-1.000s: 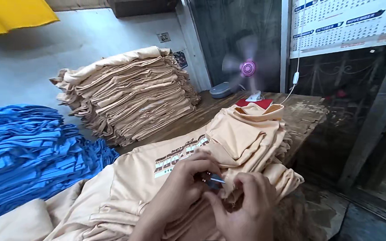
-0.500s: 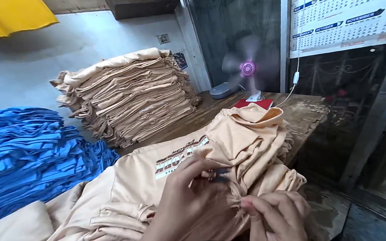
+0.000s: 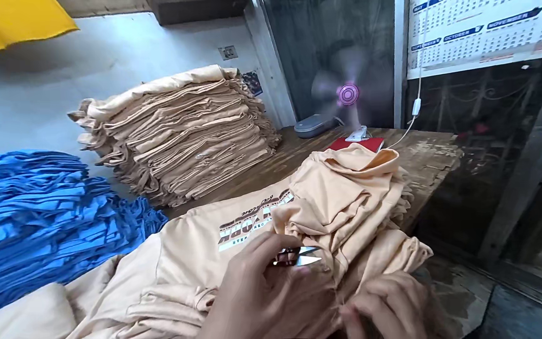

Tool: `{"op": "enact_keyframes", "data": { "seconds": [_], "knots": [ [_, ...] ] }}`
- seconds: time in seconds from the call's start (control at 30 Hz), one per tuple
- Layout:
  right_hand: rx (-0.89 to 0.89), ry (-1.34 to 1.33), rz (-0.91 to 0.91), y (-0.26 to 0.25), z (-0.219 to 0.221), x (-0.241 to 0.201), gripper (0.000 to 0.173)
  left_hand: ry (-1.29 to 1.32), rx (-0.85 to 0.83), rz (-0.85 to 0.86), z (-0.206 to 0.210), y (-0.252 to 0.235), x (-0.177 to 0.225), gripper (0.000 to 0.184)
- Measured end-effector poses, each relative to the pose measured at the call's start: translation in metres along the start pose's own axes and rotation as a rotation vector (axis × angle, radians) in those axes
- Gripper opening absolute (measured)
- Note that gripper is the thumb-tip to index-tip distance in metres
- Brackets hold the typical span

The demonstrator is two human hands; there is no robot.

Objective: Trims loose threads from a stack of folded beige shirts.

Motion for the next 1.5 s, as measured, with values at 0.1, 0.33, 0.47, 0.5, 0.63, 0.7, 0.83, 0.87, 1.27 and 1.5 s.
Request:
{"op": "enact_keyframes", "data": {
  "seconds": [0.1,0.33,0.47,0.5,0.63,0.7,0.83,0.87,1.27,1.5],
  "knots": [
    [-0.037,-0.015,-0.085,0.000,0.010,0.002,0.010,0.237,-0.280,-0.138,0.020,-0.014,-0.006,0.056],
    [-0.056,-0.105,0.077,0.005,-0.006,0.013,0.038,-0.338,0.092,-0.194,0.016,-0.049,-0.025,0.034],
    [-0.100,-0.034,0.293,-0.010,0.008,0.005,0.039,-0.270,0.053,-0.030,0.025,-0.044,-0.021,0.025],
    [-0.046,-0.050,0.303,-0.010,0.011,0.005,0.027,-0.256,0.065,0.000,0.023,-0.040,-0.016,0.028],
    [0.153,-0.262,0.253,0.004,0.003,0.009,0.004,-0.249,0.105,0.207,0.004,-0.017,0.014,0.020],
    [0.195,-0.275,0.241,0.010,-0.001,0.014,0.003,-0.331,0.107,0.294,-0.001,-0.005,0.035,0.016],
    [0.220,-0.149,0.104,0.013,-0.004,0.008,0.005,-0.524,0.055,0.424,0.011,0.004,0.065,0.021],
    [0.214,-0.097,0.056,0.013,-0.005,0.004,0.006,-0.549,0.067,0.452,0.015,0.002,0.065,0.021],
    [-0.172,0.033,0.184,-0.043,0.028,0.002,0.017,-0.031,0.187,-0.073,0.019,0.000,0.007,0.018],
    [-0.045,-0.933,0.502,-0.034,0.025,0.036,0.013,-0.094,0.047,-0.202,0.042,0.016,0.035,0.037]
  ]
}}
Point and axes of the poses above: each hand's wrist, its own y-axis away from the middle knuckle, its own z-axis out of the palm, x = y × z, the point moved 6 cm from there along -y, towards the middle knuckle, and after that the axes turned 8 degrees about -x, right-handed, at the moved point
